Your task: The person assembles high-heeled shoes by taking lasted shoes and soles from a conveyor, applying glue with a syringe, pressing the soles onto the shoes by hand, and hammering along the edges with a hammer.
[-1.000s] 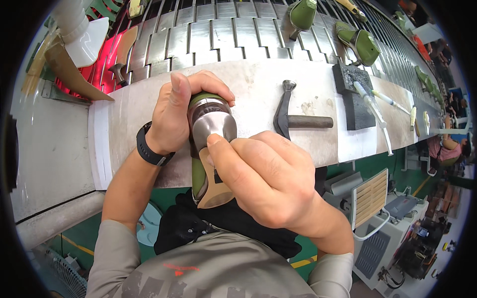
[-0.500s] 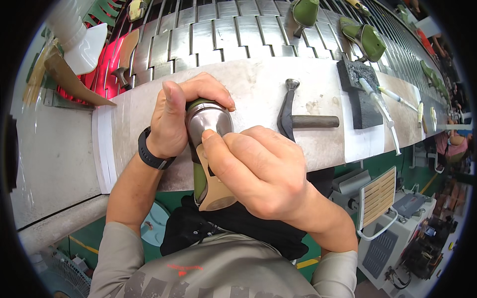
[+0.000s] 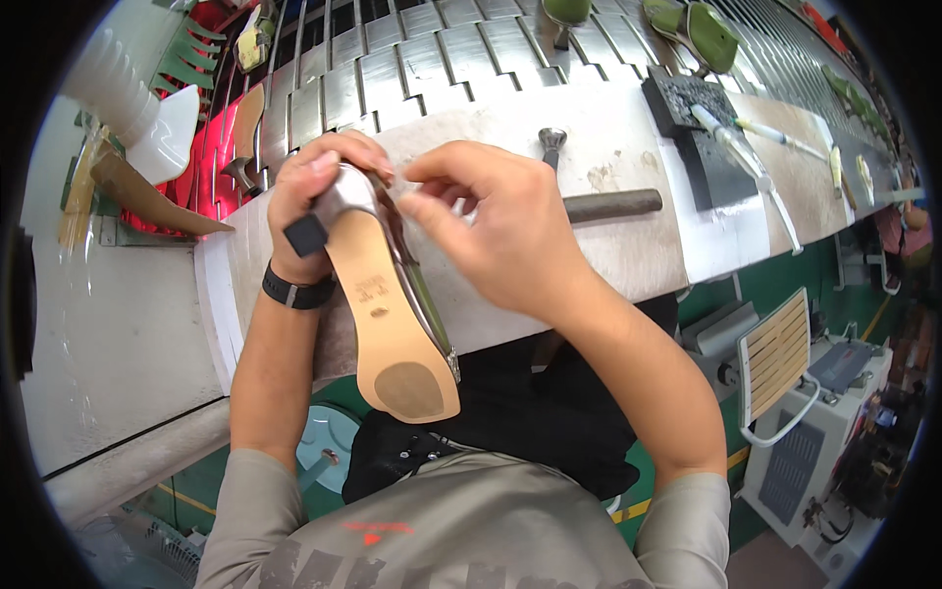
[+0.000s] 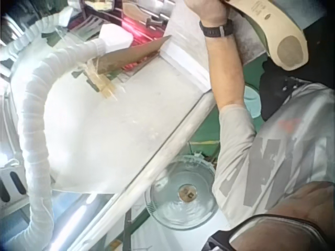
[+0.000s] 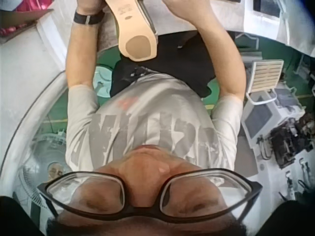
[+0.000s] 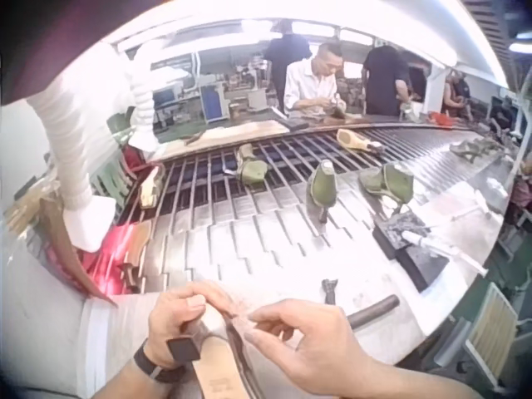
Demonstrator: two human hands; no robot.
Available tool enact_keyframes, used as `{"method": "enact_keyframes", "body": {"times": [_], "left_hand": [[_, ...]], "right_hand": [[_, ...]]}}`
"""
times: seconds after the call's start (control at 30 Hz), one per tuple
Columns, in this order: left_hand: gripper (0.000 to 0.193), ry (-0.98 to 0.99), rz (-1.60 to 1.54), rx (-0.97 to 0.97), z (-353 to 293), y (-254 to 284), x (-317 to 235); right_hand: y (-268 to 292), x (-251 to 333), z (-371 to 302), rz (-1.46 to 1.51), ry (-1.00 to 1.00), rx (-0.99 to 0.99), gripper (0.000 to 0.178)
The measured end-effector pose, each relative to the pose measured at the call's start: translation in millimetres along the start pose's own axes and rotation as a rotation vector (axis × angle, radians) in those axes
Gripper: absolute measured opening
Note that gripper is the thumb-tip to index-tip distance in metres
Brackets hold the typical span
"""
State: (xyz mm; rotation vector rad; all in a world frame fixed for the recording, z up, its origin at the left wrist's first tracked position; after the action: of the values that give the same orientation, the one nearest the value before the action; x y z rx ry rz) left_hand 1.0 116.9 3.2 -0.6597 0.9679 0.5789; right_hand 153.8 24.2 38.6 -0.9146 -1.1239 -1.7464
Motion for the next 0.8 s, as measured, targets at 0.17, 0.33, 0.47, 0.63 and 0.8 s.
{"method": "enact_keyframes", "body": {"times": [0.17, 0.33, 0.47, 0.63, 0.8], "left_hand": [[0.036, 0.045, 0.126, -0.055, 4.4, -16.6, -4.2], [0.042, 0.044, 0.486, -0.039, 13.3, -43.7, 1.6], [0.038, -0.071, 0.400, -0.029, 17.2, -44.0, 1.6], [0.033, 0.121, 0.308, -0.003, 6.9, -44.6, 15.9], [0.034, 0.083, 0.299, -0.024, 4.8, -52.3, 11.2]], "right_hand": [[19.5, -16.2, -11.5, 0.260, -0.452, 0.030, 0.037], [18.9, 51.5, 23.1, -0.712, -0.051, 0.307, 0.048], [14.9, 63.1, 15.5, -0.782, -0.204, 0.432, 0.042], [7.9, 67.1, 12.1, -0.774, -0.174, 0.353, 0.042], [16.2, 18.0, 7.7, -0.614, -0.302, 0.320, 0.033]]}}
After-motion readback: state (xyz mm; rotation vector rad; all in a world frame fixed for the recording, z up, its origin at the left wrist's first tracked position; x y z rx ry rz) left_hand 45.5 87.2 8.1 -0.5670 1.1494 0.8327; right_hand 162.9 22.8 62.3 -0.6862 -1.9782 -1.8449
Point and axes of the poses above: each hand's wrist, its own z-axis towards the middle knuckle, its own y-axis out of the back of the hand, x = y × z, the point moved 8 cm from there along z, towards the middle knuckle, and after that the axes turned 9 degrees about -y, right-handed, at the moved point
